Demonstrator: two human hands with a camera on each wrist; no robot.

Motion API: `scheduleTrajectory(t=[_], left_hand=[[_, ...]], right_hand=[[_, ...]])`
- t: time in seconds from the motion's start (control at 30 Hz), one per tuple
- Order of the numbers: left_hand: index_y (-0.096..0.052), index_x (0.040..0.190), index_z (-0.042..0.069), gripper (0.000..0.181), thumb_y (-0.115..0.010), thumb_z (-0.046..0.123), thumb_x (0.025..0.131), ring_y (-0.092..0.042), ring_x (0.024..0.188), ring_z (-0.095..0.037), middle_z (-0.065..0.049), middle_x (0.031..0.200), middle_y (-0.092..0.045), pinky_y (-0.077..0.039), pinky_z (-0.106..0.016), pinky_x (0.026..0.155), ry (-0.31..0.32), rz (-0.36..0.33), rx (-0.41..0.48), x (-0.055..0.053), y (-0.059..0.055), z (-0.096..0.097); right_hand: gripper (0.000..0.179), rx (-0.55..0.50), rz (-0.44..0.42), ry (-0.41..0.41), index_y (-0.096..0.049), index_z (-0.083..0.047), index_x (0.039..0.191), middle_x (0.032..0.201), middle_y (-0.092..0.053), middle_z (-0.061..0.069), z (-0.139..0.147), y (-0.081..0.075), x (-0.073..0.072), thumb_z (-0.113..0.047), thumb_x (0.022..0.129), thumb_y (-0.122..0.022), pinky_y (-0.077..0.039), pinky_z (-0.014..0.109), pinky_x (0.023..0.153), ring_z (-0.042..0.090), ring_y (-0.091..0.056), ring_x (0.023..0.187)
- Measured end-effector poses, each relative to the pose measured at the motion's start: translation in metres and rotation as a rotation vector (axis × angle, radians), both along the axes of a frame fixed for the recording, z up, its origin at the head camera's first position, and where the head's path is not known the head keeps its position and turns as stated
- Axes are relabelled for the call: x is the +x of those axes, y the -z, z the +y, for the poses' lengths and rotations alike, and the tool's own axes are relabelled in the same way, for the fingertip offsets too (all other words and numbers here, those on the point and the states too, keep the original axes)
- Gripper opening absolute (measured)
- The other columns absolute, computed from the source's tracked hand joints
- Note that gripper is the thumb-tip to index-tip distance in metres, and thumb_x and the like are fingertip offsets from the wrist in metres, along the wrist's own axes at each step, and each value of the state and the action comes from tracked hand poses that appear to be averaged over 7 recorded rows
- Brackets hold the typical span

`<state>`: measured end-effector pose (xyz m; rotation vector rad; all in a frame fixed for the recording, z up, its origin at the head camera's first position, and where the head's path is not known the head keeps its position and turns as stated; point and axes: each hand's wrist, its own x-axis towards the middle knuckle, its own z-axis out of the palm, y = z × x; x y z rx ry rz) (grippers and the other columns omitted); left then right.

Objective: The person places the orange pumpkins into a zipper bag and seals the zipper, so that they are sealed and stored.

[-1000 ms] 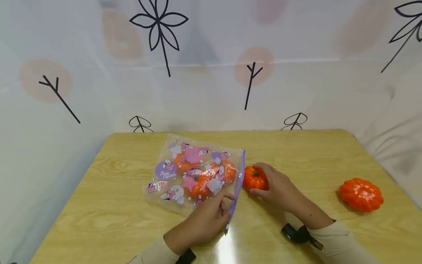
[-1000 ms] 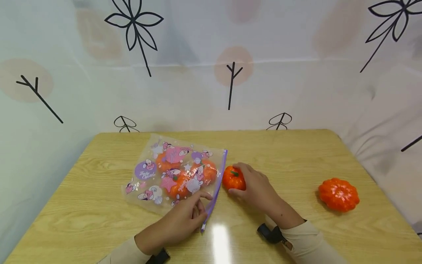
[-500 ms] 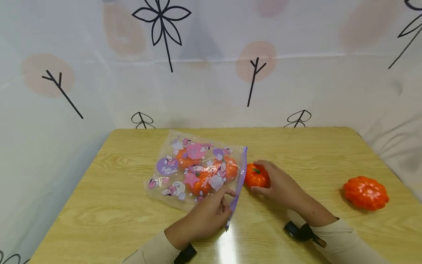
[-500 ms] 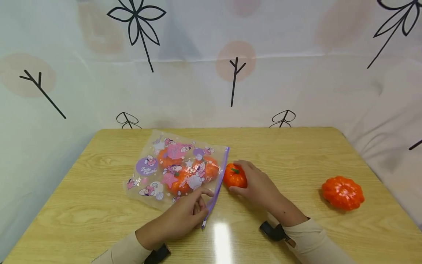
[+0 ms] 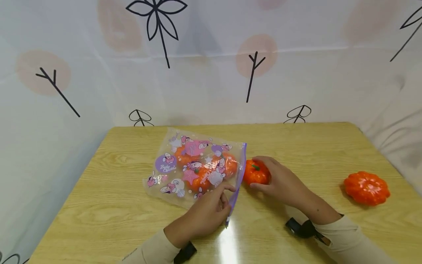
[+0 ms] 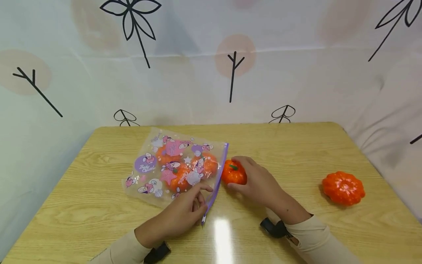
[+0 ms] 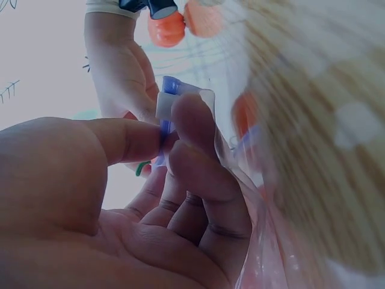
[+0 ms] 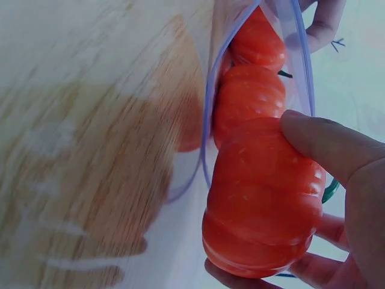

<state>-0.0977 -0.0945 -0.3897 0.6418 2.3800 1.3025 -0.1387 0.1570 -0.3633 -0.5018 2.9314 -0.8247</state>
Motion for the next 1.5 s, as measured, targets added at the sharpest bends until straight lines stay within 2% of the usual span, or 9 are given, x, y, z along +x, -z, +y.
scheduleTrajectory(t=[0.57, 0.77, 1.03, 1.5], left_hand=[[-0.050, 0.131, 0.021, 0.041, -0.062, 0.008, 0.094, -0.045, 0.060, 0.001, 0.009, 0.087, -0.055, -0.042, -0.017, 0.056, -0.032, 0.080, 0.031, 0.0013, -0.0007, 0.0011], [-0.050, 0.130, 0.021, 0.039, -0.061, 0.008, 0.094, -0.045, 0.061, 0.000, 0.008, 0.088, -0.055, -0.042, -0.017, 0.056, -0.037, 0.090, 0.033, 0.0011, -0.0008, 0.0014], [-0.050, 0.130, 0.021, 0.039, -0.060, 0.008, 0.095, -0.045, 0.061, 0.001, 0.008, 0.089, -0.055, -0.041, -0.017, 0.056, -0.039, 0.090, 0.038, 0.0017, -0.0017, 0.0018], [-0.051, 0.131, 0.020, 0.039, -0.057, 0.006, 0.096, -0.044, 0.060, 0.000, 0.006, 0.089, -0.054, -0.040, -0.017, 0.053, -0.043, 0.088, 0.083, 0.0024, -0.0014, 0.0036]], right_hand=[[0.076, -0.044, 0.028, -0.031, -0.045, -0.009, 0.143, 0.143, -0.052, 0.020, -0.0019, -0.0018, 0.0024, -0.029, 0.081, -0.084, -0.058, 0.051, 0.088, 0.037, -0.063, 0.115], [0.078, -0.064, 0.028, -0.051, -0.044, -0.009, 0.143, 0.137, -0.056, 0.019, -0.0040, -0.0001, 0.0034, -0.026, 0.079, -0.085, -0.060, 0.047, 0.083, 0.034, -0.065, 0.109], [0.081, -0.068, 0.023, -0.099, -0.045, -0.009, 0.144, 0.144, -0.053, 0.015, -0.0075, 0.0031, 0.0041, -0.026, 0.077, -0.087, -0.058, 0.045, 0.089, 0.033, -0.062, 0.118], [0.080, -0.096, 0.047, -0.135, -0.047, -0.012, 0.143, 0.143, -0.054, 0.013, -0.0091, 0.0052, 0.0070, -0.022, 0.075, -0.088, -0.058, 0.047, 0.089, 0.034, -0.062, 0.119]])
